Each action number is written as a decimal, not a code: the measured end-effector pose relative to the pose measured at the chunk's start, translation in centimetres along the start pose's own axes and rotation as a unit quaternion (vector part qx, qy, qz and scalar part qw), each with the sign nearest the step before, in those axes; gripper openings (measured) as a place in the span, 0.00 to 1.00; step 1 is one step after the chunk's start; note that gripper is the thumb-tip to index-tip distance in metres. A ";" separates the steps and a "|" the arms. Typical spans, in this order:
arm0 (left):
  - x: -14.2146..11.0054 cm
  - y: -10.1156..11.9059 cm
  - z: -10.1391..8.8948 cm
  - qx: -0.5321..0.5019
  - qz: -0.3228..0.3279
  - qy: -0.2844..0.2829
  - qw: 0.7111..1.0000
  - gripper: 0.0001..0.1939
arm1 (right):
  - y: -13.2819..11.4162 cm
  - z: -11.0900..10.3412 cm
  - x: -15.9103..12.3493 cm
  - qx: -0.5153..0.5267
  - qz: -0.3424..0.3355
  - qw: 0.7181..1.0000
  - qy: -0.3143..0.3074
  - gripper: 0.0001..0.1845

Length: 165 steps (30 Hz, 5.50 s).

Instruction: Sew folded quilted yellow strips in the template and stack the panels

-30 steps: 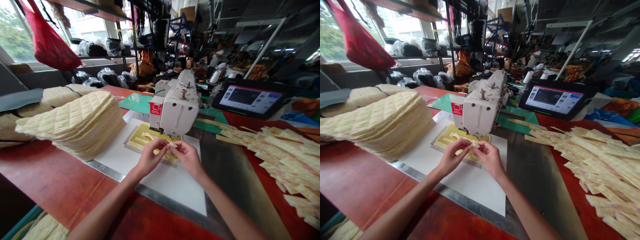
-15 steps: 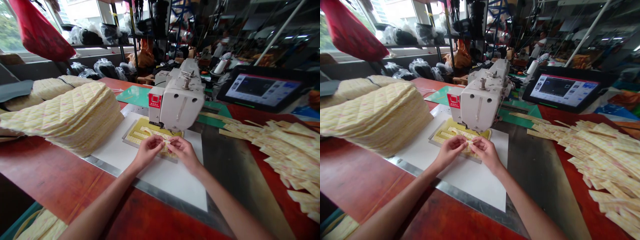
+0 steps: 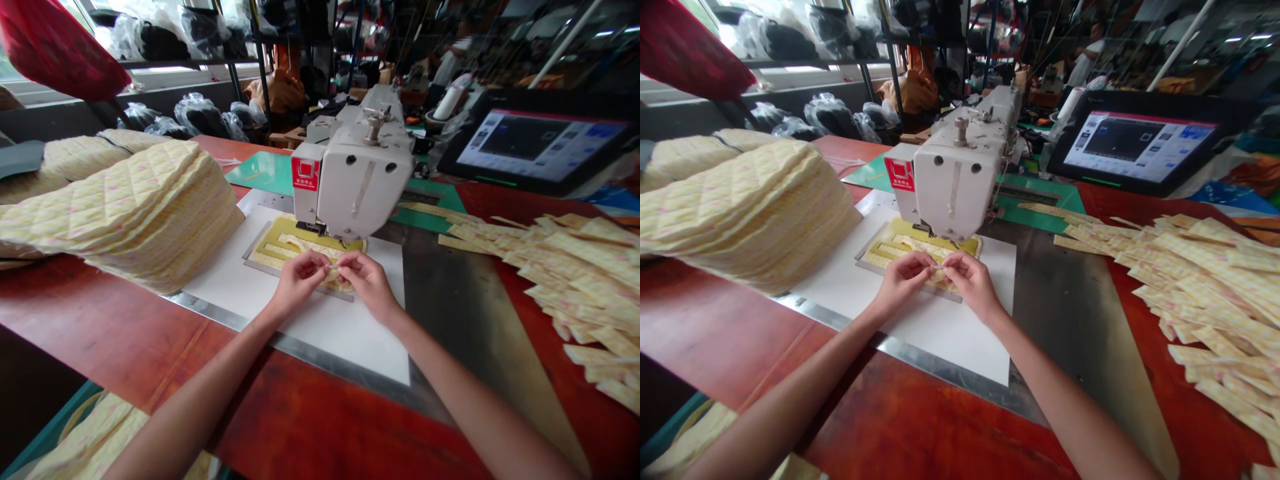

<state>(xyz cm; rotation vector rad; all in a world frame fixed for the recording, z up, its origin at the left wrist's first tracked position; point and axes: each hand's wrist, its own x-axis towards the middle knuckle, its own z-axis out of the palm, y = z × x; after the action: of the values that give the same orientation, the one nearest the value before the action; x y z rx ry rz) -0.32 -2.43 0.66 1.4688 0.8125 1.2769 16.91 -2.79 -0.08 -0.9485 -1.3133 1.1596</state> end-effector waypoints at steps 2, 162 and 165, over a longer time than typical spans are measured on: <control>-0.1 0.4 0.1 0.012 -0.004 -0.001 1.000 0.18 | 0.0 0.0 -0.1 -0.013 -0.018 1.000 0.000 0.13; 5.0 -5.3 -2.1 0.392 0.218 -0.158 0.880 0.23 | 2.1 -5.0 -0.3 -0.504 -0.118 0.855 0.013 0.12; 5.0 -5.6 -2.3 0.413 0.246 -0.153 0.863 0.24 | 2.4 -5.2 -0.2 -0.497 -0.109 0.861 0.011 0.12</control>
<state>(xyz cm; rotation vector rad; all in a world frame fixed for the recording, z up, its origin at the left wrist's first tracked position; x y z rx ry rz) -0.78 4.39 -3.20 2.6339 0.8345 1.0202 21.89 -1.92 -2.83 -1.4634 -1.9819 0.2134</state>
